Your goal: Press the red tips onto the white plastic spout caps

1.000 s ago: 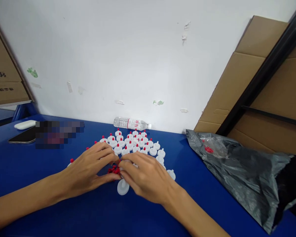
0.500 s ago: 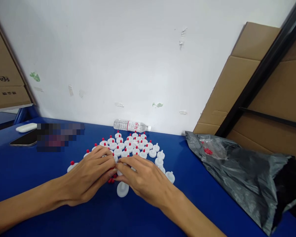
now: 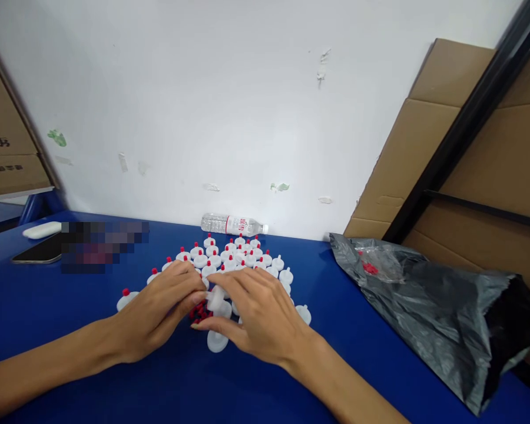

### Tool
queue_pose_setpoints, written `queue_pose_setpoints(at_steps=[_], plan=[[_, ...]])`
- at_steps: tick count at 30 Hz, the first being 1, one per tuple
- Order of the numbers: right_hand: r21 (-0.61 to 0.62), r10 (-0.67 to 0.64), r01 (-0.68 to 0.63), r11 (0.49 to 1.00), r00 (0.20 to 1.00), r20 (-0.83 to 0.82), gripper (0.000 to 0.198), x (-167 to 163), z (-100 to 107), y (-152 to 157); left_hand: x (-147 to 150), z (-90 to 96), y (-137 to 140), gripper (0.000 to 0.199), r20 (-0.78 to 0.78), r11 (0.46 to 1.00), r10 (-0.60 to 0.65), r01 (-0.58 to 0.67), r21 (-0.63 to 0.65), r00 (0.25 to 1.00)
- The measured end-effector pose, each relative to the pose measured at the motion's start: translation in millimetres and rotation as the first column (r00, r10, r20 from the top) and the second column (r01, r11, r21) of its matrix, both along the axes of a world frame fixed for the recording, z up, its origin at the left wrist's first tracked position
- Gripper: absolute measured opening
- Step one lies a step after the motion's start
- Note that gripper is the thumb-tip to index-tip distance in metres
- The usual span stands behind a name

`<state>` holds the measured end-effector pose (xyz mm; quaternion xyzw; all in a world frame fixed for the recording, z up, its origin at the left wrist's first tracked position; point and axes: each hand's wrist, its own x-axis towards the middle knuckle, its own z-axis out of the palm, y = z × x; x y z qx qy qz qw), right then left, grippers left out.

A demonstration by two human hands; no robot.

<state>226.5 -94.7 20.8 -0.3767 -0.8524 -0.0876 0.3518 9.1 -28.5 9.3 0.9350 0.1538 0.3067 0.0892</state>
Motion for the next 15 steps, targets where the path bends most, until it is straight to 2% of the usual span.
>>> queue_pose_setpoints(at_steps=[3, 5, 10, 12, 13, 15], plan=[[0.060, 0.044, -0.044, 0.997, 0.999, 0.008, 0.030, -4.5, -3.8, -0.9, 2.2, 1.7, -5.6, 0.022, 0.010, 0.998, -0.038, 0.038, 0.053, 0.999], [0.117, 0.051, -0.054, 0.992, 0.998, 0.029, 0.024, -6.3, -3.8, -0.6, 3.9, 2.9, -8.3, 0.024, 0.015, 0.999, -0.034, 0.033, 0.041, 0.999], [0.273, 0.013, -0.063, 0.960, 0.984, 0.178, 0.019, 5.0, 4.9, 3.6, 4.7, 7.6, -13.8, 0.032, 0.094, 0.991, 0.016, -0.003, -0.135, 0.995], [0.326, -0.050, -0.018, 0.945, 0.979, 0.198, 0.019, 20.4, 8.1, 7.7, 1.5, 10.3, -13.3, 0.036, 0.165, 0.975, 0.071, -0.034, -0.220, 0.984], [0.331, -0.109, 0.048, 0.942, 0.980, 0.169, 0.019, 29.8, 9.3, 10.2, -0.7, 11.7, -12.0, 0.037, 0.189, 0.968, 0.102, -0.054, -0.244, 0.977], [0.273, -0.248, 0.219, 0.937, 0.966, 0.076, 0.016, 48.6, 11.0, 15.3, -4.7, 14.1, -7.9, 0.036, 0.186, 0.981, 0.113, -0.079, -0.179, 0.976]])
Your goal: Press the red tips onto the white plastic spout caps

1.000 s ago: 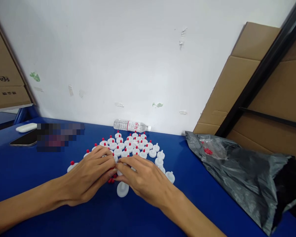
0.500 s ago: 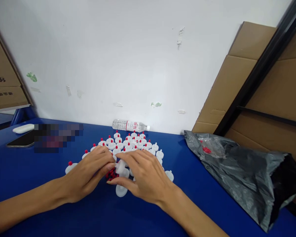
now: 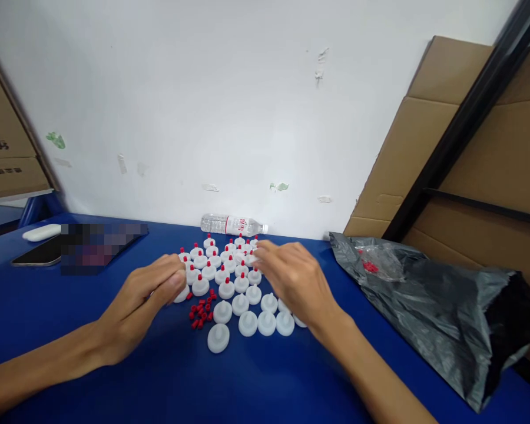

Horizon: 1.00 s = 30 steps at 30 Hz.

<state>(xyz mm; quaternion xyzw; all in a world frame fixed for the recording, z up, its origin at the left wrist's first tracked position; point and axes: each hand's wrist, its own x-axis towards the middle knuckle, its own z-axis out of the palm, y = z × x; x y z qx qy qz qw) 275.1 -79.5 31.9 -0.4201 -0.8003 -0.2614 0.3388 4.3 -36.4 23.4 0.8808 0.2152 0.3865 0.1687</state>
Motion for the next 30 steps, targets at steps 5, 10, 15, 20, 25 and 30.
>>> queue_pose_setpoints(at_steps=[5, 10, 15, 20, 25, 30], plan=[[-0.213, -0.209, 0.180, 0.960, 0.970, -0.120, 0.013, 21.9, 3.8, 7.7, 0.8, -1.8, 7.6, 0.028, -0.236, 0.969, -0.052, 0.106, 0.221, 0.970], [-0.351, -0.153, 0.118, 0.929, 0.986, -0.073, 0.014, 18.6, 3.4, 10.2, 3.8, -6.2, 6.3, 0.024, -0.356, 0.970, -0.040, 0.122, 0.209, 0.934], [-0.467, -0.185, 0.195, 0.863, 0.980, 0.067, 0.019, 19.7, -1.9, 12.7, 0.6, -6.8, 8.5, 0.023, -0.341, 0.973, -0.032, 0.108, 0.204, 0.939], [-0.554, -0.151, 0.177, 0.814, 0.984, 0.091, 0.013, 20.3, -6.9, 14.8, 2.1, -6.5, 10.3, 0.021, -0.326, 0.969, -0.030, 0.108, 0.224, 0.945], [-0.573, -0.161, 0.193, 0.796, 0.981, 0.107, 0.013, 22.1, -8.4, 15.9, 3.6, -8.4, 12.0, 0.020, -0.333, 0.956, -0.006, 0.103, 0.275, 0.943], [-0.551, -0.167, 0.205, 0.809, 0.979, 0.119, 0.019, 21.7, -5.0, 14.5, 2.4, -15.3, 16.1, 0.030, -0.369, 0.939, 0.015, 0.113, 0.325, 0.929]])
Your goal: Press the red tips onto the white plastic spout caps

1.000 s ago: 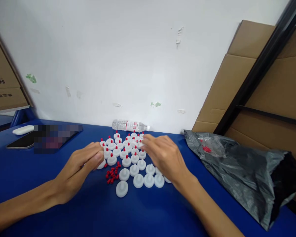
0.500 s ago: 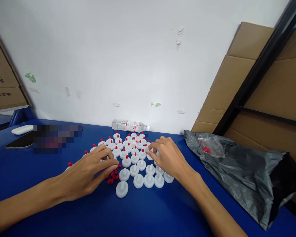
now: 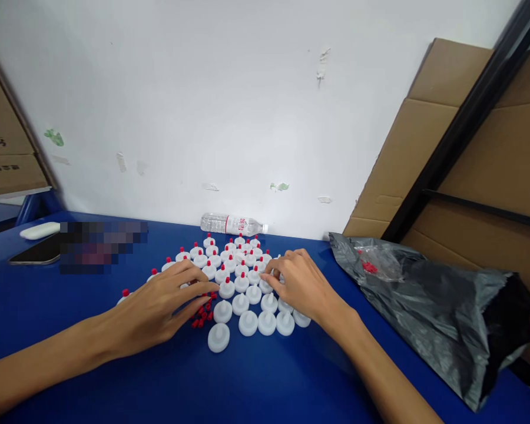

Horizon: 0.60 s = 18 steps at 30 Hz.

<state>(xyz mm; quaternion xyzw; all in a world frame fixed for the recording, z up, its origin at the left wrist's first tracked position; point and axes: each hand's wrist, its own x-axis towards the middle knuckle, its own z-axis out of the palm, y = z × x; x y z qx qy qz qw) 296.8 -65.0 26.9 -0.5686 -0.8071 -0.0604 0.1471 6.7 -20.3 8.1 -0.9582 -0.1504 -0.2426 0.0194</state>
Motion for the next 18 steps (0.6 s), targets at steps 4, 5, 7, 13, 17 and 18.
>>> queue_pose_setpoints(at_steps=[4, 5, 7, 13, 17, 18], plan=[[0.070, 0.016, -0.014, 0.997, 0.999, -0.028, 0.030, -5.1, 3.1, -3.1, -1.1, -2.8, 1.3, 0.033, -0.034, 1.000, 0.009, -0.008, 0.021, 0.999], [0.086, 0.039, -0.036, 0.996, 0.998, -0.040, 0.030, -6.9, 3.3, -3.9, -1.2, -3.0, 1.2, 0.033, -0.038, 1.000, 0.014, -0.013, 0.023, 0.999], [0.109, 0.094, -0.087, 0.990, 0.994, -0.059, 0.029, -10.5, 2.3, -5.2, -1.3, -3.0, 0.6, 0.033, -0.045, 1.000, 0.021, -0.020, 0.023, 0.999], [0.051, 0.152, -0.150, 0.987, 0.987, -0.052, 0.033, -17.3, -4.3, -5.8, -0.9, -2.4, -1.2, 0.032, -0.102, 0.999, 0.031, -0.027, 0.037, 0.994], [-0.020, 0.173, -0.173, 0.985, 0.985, -0.008, 0.039, -20.6, -4.6, -5.8, -0.3, -3.1, 0.0, 0.030, -0.145, 0.998, 0.055, -0.051, 0.029, 0.988], [-0.028, 0.181, -0.181, 0.983, 0.983, -0.001, 0.040, -21.3, -4.1, -6.0, -0.2, -3.5, 0.4, 0.030, -0.150, 0.998, 0.062, -0.059, 0.027, 0.987]])
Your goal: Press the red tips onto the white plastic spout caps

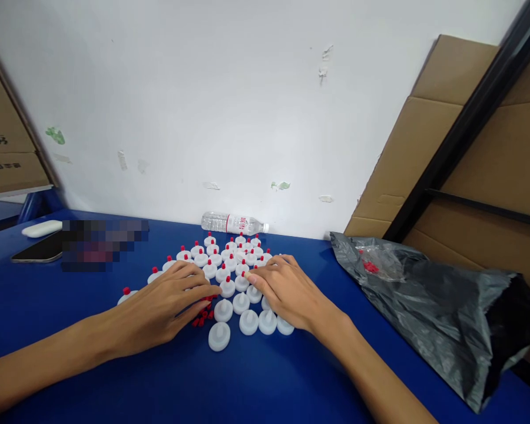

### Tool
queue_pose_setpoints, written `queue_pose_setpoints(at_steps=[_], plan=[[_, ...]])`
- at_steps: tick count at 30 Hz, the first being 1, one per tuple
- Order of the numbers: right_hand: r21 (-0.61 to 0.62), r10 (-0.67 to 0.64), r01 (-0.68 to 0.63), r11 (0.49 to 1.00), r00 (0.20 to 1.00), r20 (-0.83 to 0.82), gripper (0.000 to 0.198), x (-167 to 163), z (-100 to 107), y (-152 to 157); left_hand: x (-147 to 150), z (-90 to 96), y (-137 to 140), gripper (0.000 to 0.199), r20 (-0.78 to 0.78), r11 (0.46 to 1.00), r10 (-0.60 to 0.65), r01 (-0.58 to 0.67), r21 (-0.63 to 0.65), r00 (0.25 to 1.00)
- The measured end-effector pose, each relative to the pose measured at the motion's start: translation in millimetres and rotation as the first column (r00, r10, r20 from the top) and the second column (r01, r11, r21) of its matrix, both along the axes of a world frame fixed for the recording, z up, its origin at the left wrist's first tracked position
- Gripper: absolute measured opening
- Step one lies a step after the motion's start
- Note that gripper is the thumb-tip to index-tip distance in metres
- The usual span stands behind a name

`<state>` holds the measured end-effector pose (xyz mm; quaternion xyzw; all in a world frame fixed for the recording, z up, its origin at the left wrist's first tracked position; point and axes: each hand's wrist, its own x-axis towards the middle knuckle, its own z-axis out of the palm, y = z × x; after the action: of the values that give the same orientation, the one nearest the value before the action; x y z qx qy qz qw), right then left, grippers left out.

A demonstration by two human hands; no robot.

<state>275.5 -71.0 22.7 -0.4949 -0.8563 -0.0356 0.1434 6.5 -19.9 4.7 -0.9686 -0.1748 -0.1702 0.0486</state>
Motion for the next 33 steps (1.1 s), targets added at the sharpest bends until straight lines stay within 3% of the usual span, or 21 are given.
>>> queue_pose_setpoints(at_steps=[3, 7, 11, 20, 26, 33], plan=[[0.027, 0.004, -0.004, 1.000, 1.000, -0.022, 0.039, -0.8, 2.8, -1.4, -0.3, -0.3, 0.0, 0.029, 0.001, 1.000, 0.011, -0.011, -0.017, 1.000], [0.213, -0.017, 0.045, 0.976, 0.991, -0.135, 0.025, 0.6, 8.0, -5.4, -0.7, 3.0, -3.3, 0.026, 0.083, 0.998, -0.001, 0.006, -0.061, 0.997], [0.354, 0.049, 0.016, 0.935, 0.983, -0.174, 0.019, -2.5, 8.6, -9.8, 0.0, 9.5, -8.4, 0.023, 0.167, 0.996, 0.009, 0.005, -0.084, 0.986], [0.399, 0.383, -0.296, 0.868, 0.911, -0.156, 0.007, -42.8, -4.0, -22.5, 1.4, 7.2, -12.7, 0.011, 0.273, 0.999, -0.010, 0.021, -0.036, 0.962], [0.427, 0.424, -0.333, 0.841, 0.895, -0.137, 0.005, -47.9, -3.7, -26.6, 3.3, 7.1, -13.6, 0.021, 0.262, 0.993, -0.111, 0.120, -0.015, 0.958], [0.440, 0.429, -0.360, 0.823, 0.901, -0.066, 0.006, -46.9, -1.6, -25.2, 4.1, 6.9, -17.9, 0.021, 0.273, 0.992, -0.111, 0.125, -0.033, 0.956]])
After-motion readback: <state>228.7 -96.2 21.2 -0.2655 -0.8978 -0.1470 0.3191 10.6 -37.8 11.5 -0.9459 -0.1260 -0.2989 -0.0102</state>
